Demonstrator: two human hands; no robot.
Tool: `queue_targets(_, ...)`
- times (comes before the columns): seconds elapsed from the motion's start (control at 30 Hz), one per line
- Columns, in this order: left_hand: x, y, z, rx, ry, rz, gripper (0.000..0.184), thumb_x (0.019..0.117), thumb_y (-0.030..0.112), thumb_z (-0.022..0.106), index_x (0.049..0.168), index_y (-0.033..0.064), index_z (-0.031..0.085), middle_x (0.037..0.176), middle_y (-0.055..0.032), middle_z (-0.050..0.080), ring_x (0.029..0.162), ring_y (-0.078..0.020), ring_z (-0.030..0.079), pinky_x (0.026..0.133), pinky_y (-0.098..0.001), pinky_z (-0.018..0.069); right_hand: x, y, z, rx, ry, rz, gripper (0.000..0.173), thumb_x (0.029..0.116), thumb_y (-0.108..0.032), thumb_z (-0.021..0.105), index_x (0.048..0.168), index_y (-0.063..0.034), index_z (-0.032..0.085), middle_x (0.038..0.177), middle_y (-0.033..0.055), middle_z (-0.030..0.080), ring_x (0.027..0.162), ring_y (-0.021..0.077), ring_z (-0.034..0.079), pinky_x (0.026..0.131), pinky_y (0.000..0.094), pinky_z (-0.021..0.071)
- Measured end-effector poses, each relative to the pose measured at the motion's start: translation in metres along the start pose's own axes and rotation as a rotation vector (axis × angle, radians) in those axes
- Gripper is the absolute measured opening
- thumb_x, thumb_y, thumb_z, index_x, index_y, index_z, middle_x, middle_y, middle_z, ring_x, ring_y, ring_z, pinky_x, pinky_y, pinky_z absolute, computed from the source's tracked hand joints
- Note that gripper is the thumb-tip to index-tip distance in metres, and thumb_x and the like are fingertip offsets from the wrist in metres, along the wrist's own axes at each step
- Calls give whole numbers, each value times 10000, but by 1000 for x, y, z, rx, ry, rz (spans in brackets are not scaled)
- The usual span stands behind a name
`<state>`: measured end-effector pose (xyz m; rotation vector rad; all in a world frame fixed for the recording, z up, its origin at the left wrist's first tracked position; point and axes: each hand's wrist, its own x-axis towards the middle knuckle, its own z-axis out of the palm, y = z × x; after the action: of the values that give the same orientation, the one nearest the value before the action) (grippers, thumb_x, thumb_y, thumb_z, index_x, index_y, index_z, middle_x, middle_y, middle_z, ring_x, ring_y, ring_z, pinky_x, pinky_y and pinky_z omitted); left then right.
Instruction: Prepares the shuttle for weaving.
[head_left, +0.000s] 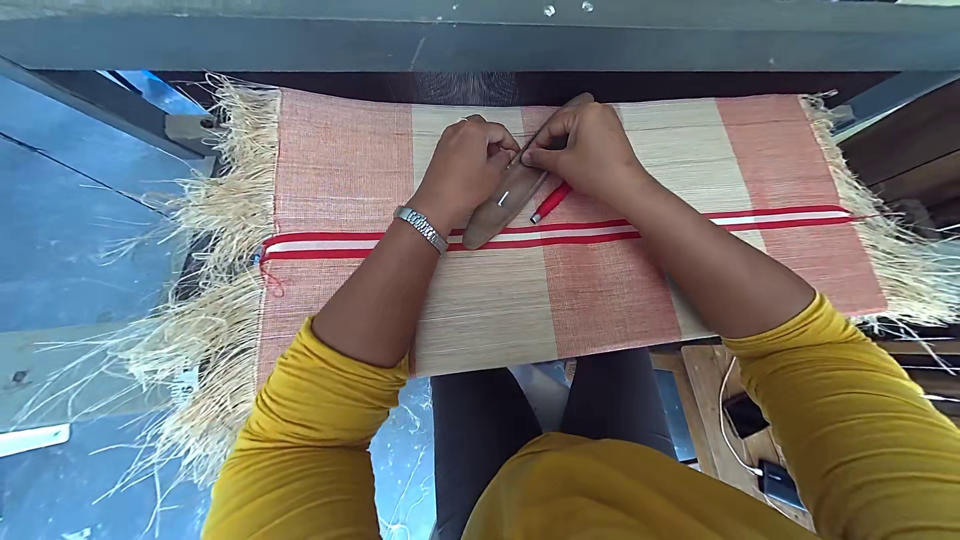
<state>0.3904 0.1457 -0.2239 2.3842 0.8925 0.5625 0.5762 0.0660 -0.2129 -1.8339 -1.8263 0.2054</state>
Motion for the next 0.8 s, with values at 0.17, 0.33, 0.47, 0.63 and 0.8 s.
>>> queue_targets(0.17,5,-3,2,5,17,25,179,1023,209,588,1023,76,709,969,-87,626,888,-207,610,815,-411,504,-2,7,-8,120,8,-65,204,924,-347,758,911,-149,806,923,-1,757,891,105,697,847,383,564)
queue_targets(0.33,0,-1,-24,-275,254,58,278,1056,219,500,1170,10,645,1078,-120,661,867,-180,654,749,-379,561,-15,22,-61,139,-22,27,222,957,-297,709,1024,-88,746,995,58,724,865,176,677,808,433,566)
queue_targets(0.47,-5,8,-53,-676,399,149,236,1085,192,464,1179,23,600,1121,-64,687,887,-163,688,741,-338,591,-32,30,-64,43,-303,-31,260,897,-79,742,1156,-58,724,1112,143,707,922,283,688,853,526,571)
queue_targets(0.63,-11,9,-68,-981,487,160,182,1132,205,300,1195,115,445,935,-47,711,778,-167,700,686,-299,588,-30,35,-44,-6,-288,-281,170,897,-63,725,1058,-105,762,1097,73,705,1036,199,657,953,401,538)
queue_targets(0.8,-12,5,-78,-955,730,269,116,1129,187,335,1091,147,436,705,37,530,644,-120,582,669,-303,550,-32,35,-70,98,-229,-254,174,898,-57,731,1062,-104,762,1067,78,693,853,165,644,780,357,560)
